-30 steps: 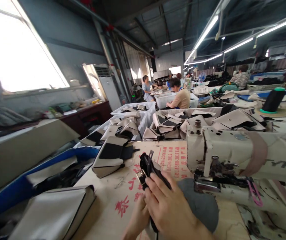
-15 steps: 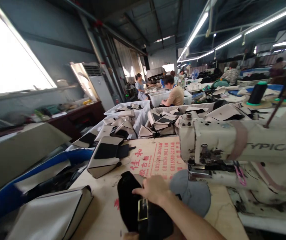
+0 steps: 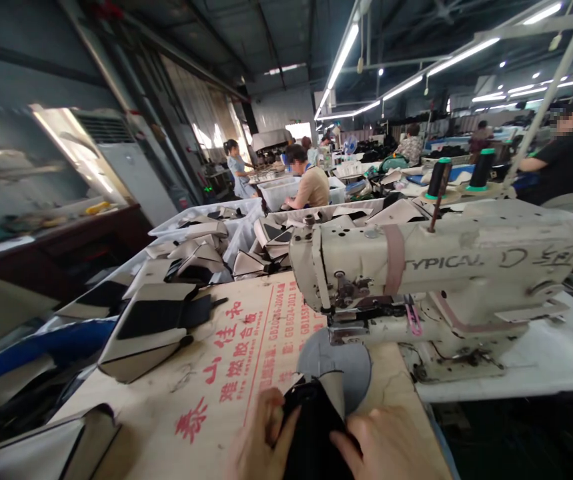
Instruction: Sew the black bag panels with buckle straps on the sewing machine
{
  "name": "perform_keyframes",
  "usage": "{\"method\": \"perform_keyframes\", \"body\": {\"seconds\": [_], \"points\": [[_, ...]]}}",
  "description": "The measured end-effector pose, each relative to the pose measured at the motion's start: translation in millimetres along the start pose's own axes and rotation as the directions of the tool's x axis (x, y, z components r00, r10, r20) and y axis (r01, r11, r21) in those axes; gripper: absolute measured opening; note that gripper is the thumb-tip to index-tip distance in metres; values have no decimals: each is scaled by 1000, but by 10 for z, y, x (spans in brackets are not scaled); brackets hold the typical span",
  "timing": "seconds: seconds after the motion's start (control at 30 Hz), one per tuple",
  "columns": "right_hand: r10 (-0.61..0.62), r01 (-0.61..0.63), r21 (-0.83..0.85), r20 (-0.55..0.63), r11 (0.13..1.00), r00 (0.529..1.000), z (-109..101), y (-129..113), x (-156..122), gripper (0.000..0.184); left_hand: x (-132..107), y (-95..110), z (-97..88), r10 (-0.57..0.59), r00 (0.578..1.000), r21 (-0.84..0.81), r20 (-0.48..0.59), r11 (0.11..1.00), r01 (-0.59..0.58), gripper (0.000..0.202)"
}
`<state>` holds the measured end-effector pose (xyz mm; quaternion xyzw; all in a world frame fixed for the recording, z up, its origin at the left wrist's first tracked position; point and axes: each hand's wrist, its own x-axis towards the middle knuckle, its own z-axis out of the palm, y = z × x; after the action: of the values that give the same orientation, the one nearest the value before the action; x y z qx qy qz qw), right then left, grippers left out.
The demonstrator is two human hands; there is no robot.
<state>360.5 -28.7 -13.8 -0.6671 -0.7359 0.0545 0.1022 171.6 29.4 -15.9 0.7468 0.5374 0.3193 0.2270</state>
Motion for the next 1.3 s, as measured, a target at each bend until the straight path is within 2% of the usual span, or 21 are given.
{"method": "perform_keyframes", "body": {"seconds": [0.07,0.13,0.2,0.23,0.3,0.37,0.4,0.47,0.53,0.6,0.67,0.73,0.8,0.83,0.9,0.97,1.0,1.03,1.1,1.2,1.3], "points": [[28,-29,-50,-24,998,999,-22,76,-9,38,247,158,48,-18,998,-177,52,984,27,18],[64,-69,-104,-44,992,997,-11,129,22,32,466,193,103,-31,970,-389,240,913,125,27],[80,-85,-125,-41,989,996,21,148,90,24,668,115,204,-12,887,-512,461,813,276,37],[85,-88,-128,-27,988,996,41,145,131,26,764,48,275,-8,851,-516,525,792,326,41],[82,-76,-114,49,991,995,79,126,206,42,944,-101,437,-32,840,-433,541,846,312,46],[86,-75,-78,143,994,986,111,111,252,52,1107,-226,585,-54,846,-240,530,948,211,47],[94,-86,-52,179,995,979,123,110,262,55,1186,-271,637,-62,830,-144,555,975,169,44],[92,-99,21,215,995,972,140,122,261,55,1354,-326,678,-86,766,-15,637,992,125,32],[103,-122,80,207,989,973,152,140,247,54,1551,-355,627,-124,728,48,674,991,125,20],[105,-127,97,207,987,973,164,151,234,53,1757,-376,499,-172,757,124,630,985,121,18],[117,-132,58,212,990,970,181,151,225,54,1881,-383,334,-199,835,191,513,975,115,21],[121,-128,22,199,992,972,202,145,213,56,1804,-352,180,-179,903,230,392,969,92,41],[132,-137,20,155,990,979,222,141,190,55,1470,-266,75,-95,943,151,320,987,48,58],[130,-137,41,132,990,983,229,140,176,55,1227,-205,44,-30,955,60,294,998,12,58],[115,-126,113,95,986,989,233,139,149,55,704,-65,8,39,961,-169,274,986,8,43],[100,-110,196,59,974,993,225,138,144,56,317,56,-15,88,952,-194,295,981,-30,54],[94,-100,231,36,968,995,219,138,157,57,224,91,-27,115,939,-185,324,981,-56,57],[81,-81,259,11,963,997,212,138,181,57,205,104,-39,138,928,-179,346,981,-78,51],[37,-25,295,-37,955,999,202,140,256,55,336,64,-59,171,908,-182,383,977,-107,38],[-22,44,353,-65,934,998,186,163,375,48,647,-66,-71,205,879,-197,431,972,-130,36],[-50,57,414,-28,909,998,158,210,432,41,760,-118,-58,228,860,-155,457,972,-175,42]]}}
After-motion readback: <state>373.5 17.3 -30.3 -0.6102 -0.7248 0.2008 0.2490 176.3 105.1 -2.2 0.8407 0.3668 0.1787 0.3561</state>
